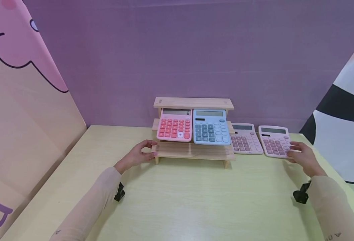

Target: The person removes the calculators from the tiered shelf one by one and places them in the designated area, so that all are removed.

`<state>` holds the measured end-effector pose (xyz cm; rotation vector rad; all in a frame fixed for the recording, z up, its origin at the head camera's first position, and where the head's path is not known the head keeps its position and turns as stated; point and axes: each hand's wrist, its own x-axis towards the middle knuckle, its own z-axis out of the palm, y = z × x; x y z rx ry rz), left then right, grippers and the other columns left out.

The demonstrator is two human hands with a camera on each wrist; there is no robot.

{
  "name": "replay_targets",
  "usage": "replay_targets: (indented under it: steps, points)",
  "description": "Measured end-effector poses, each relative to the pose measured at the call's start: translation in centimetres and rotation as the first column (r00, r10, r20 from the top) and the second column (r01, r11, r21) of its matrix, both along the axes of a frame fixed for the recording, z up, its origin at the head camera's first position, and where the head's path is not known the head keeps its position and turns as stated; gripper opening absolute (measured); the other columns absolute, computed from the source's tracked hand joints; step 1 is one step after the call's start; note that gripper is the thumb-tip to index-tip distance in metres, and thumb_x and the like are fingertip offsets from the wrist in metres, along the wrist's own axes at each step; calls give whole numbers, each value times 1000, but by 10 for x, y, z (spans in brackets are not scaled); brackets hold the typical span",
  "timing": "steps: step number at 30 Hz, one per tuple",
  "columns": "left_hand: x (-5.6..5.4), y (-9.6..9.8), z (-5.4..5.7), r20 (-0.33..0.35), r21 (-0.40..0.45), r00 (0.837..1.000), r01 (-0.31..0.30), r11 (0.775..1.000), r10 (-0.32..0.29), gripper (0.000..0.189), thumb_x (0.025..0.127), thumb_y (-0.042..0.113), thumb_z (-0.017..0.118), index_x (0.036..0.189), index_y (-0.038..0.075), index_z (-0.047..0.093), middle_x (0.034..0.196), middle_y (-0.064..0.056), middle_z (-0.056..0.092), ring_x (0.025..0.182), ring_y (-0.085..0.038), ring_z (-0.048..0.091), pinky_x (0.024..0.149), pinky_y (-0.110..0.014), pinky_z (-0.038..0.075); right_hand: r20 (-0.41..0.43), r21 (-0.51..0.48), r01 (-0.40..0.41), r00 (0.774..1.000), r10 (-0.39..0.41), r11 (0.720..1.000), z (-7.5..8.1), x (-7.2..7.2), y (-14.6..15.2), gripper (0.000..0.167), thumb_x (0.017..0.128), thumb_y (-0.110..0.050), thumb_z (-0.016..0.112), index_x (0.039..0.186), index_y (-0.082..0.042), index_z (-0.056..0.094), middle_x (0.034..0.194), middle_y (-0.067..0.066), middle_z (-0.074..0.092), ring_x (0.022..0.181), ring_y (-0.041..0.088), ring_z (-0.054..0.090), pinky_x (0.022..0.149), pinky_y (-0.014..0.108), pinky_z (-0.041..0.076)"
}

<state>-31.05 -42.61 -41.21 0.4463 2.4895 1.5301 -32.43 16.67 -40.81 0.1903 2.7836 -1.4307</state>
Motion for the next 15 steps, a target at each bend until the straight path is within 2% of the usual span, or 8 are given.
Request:
replay_targets:
  steps: [9,15]
  points:
    - [0,0,0,6,1,1000,-7,1000,7,50,86,22,64,130,13,43,123,-15,42,90,-22,61,82,-34,55,-31,9,-66,997,66,998,-2,5,-10,59,95,-17,44,137,13,16,135,37,23,73,-16,42,65,17,53]
    - [0,0,0,8,3,1000,-6,1000,6,50,85,23,65,130,13,43,123,-15,42,89,-22,61,82,-34,55,-84,40,-109,990,112,993,-2,8,-17,54,94,-13,45,134,15,22,127,37,33,75,-16,44,65,21,54]
